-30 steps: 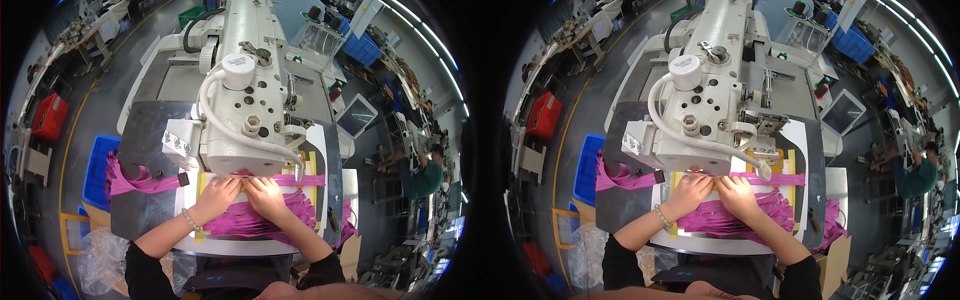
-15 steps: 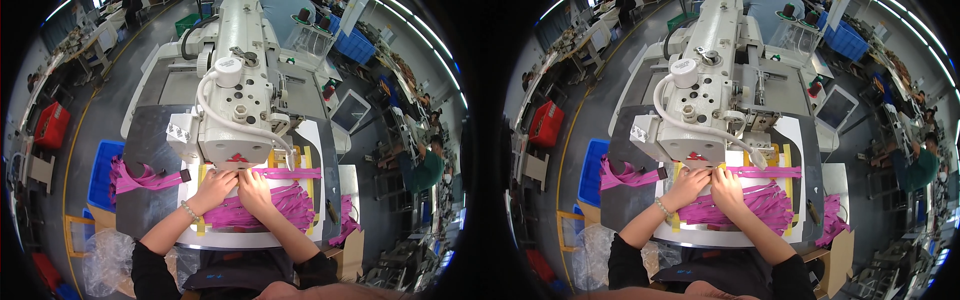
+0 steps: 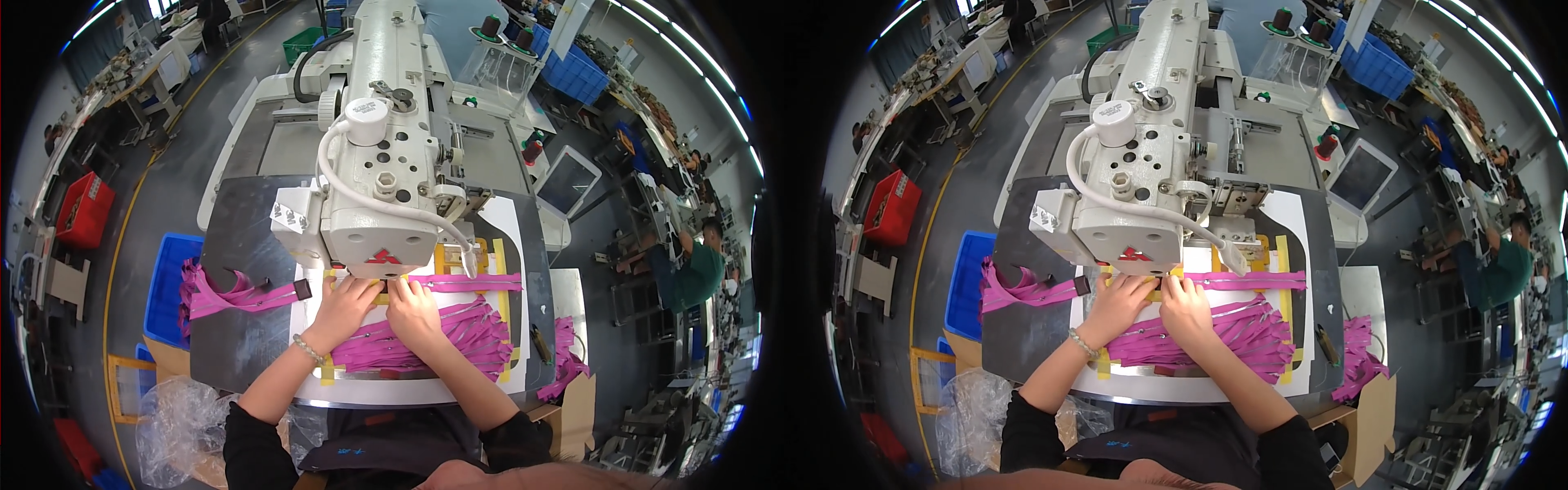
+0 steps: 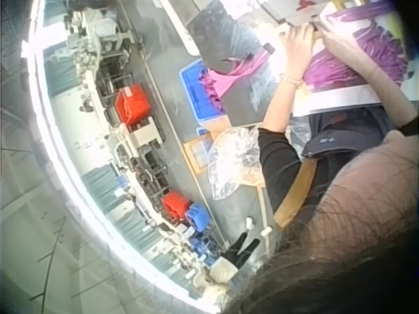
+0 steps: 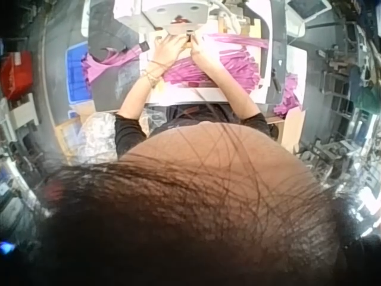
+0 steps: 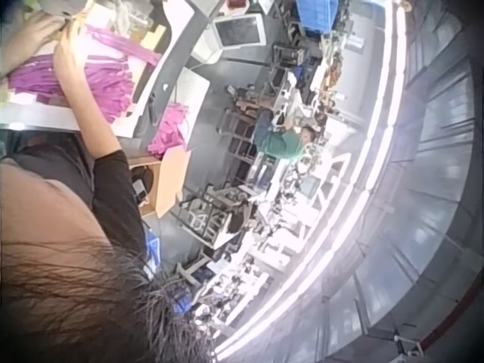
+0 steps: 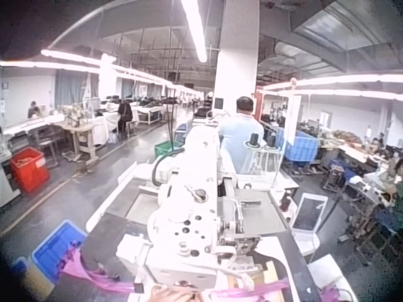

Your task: Use an industrial sewing machine to attach leather reinforcement patches to purple fabric straps.

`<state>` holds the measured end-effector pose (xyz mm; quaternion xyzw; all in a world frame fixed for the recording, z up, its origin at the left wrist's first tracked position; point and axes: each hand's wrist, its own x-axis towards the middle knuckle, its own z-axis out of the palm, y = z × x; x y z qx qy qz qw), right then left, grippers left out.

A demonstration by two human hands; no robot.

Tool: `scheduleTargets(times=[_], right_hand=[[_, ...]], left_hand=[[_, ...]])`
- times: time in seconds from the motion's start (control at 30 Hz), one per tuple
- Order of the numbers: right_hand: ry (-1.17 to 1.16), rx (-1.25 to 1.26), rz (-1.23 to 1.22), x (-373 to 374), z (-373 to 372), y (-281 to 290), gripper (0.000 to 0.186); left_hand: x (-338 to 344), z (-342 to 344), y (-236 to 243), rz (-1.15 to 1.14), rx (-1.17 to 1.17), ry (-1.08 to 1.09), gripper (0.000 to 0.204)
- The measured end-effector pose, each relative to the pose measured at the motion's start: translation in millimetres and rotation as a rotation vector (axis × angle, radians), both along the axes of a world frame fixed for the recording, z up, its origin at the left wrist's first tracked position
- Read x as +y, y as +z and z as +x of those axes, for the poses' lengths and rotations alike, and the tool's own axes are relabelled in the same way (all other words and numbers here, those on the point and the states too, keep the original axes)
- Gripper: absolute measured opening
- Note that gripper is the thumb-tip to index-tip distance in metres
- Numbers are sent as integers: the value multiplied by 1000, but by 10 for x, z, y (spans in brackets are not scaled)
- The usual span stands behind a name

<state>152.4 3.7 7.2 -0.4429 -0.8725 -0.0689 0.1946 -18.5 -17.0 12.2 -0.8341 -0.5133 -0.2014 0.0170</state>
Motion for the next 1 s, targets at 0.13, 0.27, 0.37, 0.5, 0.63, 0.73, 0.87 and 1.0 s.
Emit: scheduleTargets(times=[0.13, 0.27, 0.37, 0.5, 0.63, 0.73, 0.87, 1.0], right_hand=[[24, 28, -8, 7, 11, -26, 34], [124, 124, -87, 16, 107, 162, 32], [187, 154, -101, 75, 231, 185, 30], [203, 104, -60, 65, 206, 163, 29], [186, 86, -25, 55, 193, 120, 29], [171, 90, -14, 62, 182, 116, 27], [168, 79, -3, 54, 169, 117, 25], [176, 92, -14, 52, 181, 109, 24]], left_hand=[[-36, 25, -35, 17, 46, 41, 37], [-29, 16, -46, 33, 89, 42, 36], [1, 30, -28, 23, 98, 32, 38], [-15, 14, -47, 9, 104, 42, 39], [-7, 25, -50, 1, 92, 37, 38], [-4, 30, -55, 10, 83, 35, 38], [-9, 29, -43, 15, 70, 38, 38], [-16, 33, -21, 1, 56, 39, 37]])
